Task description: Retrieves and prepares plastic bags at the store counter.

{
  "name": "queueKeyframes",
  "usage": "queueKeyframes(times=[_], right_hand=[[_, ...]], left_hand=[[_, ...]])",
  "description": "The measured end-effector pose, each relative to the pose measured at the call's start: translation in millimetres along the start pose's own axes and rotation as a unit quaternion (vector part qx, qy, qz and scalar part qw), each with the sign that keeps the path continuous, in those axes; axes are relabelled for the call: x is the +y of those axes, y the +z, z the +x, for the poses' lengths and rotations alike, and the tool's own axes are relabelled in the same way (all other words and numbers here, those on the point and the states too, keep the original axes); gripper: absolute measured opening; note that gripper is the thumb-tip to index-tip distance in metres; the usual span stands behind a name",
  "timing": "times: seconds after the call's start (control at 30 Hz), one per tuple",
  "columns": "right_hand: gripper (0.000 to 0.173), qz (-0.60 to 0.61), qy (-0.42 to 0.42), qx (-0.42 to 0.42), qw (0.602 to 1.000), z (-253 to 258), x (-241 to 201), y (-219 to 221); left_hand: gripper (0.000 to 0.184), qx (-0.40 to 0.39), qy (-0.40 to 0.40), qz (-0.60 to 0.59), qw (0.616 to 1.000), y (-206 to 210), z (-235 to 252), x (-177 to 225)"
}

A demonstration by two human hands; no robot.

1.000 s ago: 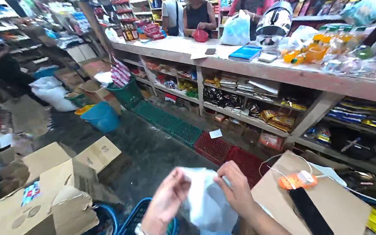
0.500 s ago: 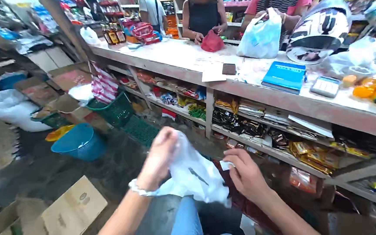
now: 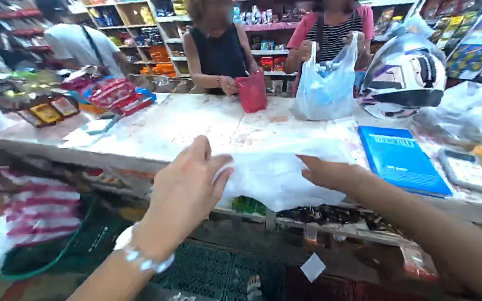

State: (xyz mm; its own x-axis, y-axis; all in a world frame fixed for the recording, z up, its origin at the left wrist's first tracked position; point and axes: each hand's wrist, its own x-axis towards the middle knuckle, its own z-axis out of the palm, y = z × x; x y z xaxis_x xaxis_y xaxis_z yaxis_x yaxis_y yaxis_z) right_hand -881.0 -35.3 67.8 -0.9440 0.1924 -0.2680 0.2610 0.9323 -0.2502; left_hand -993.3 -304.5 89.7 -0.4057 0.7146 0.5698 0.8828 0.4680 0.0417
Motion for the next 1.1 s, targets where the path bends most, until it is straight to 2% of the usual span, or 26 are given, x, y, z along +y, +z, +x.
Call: queueKeyframes(times=[0.07,0.1,0.2,0.23,0.3,0.4,0.47,0.5,0.57,0.6,0.67,0.73,0.83,0.9,0.97,1.03,1.1], right_hand=[[0.054,-0.008,-0.005,0.026,1.000,11,-6,-35],[0.058,-0.006,-0.007,0.027,1.000,17,-10,-48],[0.062,0.022,0.007,0.051,0.998,43,-3,-64],[0.063,0.038,0.028,0.058,0.997,53,9,-64],[0.065,0.073,0.086,0.068,0.991,75,55,-62],[0.057,0.071,0.166,0.078,0.981,105,144,-56],[0.052,0.053,0.220,0.049,0.973,125,175,-51],[0.052,0.042,0.236,0.035,0.970,134,186,-53],[0.061,0.030,0.254,0.018,0.967,147,206,-53],[0.068,0.028,0.264,0.001,0.964,153,215,-53],[0.072,0.019,0.287,-0.038,0.957,162,233,-55],[0.070,0.022,0.291,-0.078,0.953,168,244,-58],[0.068,0.024,0.215,-0.056,0.975,177,252,-45],[0.087,0.016,0.186,-0.085,0.979,183,244,-41],[0.103,0.019,0.160,-0.135,0.978,186,236,-41],[0.110,0.033,0.146,-0.170,0.974,192,241,-42],[0.109,0.047,0.146,-0.175,0.973,199,257,-42]], left_hand=[[0.040,-0.045,-0.056,0.097,0.993,22,51,-14],[0.053,-0.062,-0.083,0.111,0.988,35,79,-18],[0.071,-0.051,-0.093,0.101,0.989,86,153,-35],[0.075,-0.047,-0.064,0.086,0.993,110,167,-43],[0.076,-0.039,0.062,0.042,0.996,167,176,-71],[0.072,-0.145,0.253,0.021,0.956,226,174,-91],[0.065,-0.201,0.359,0.051,0.910,237,175,-67],[0.058,-0.205,0.408,0.048,0.888,241,179,-51],[0.038,-0.214,0.470,-0.026,0.856,266,182,-30],[0.025,-0.262,0.473,-0.058,0.839,279,185,-23],[0.017,-0.422,0.393,-0.036,0.816,292,211,-13],[0.021,-0.513,0.230,0.019,0.827,294,251,-9],[0.035,-0.507,-0.012,-0.005,0.862,302,313,-19],[0.058,-0.456,-0.126,-0.051,0.880,320,337,-26],[0.072,-0.424,-0.143,-0.050,0.893,343,342,-30],[0.081,-0.461,-0.093,-0.028,0.882,358,338,-32],[0.075,-0.522,-0.013,-0.013,0.853,360,334,-36]])
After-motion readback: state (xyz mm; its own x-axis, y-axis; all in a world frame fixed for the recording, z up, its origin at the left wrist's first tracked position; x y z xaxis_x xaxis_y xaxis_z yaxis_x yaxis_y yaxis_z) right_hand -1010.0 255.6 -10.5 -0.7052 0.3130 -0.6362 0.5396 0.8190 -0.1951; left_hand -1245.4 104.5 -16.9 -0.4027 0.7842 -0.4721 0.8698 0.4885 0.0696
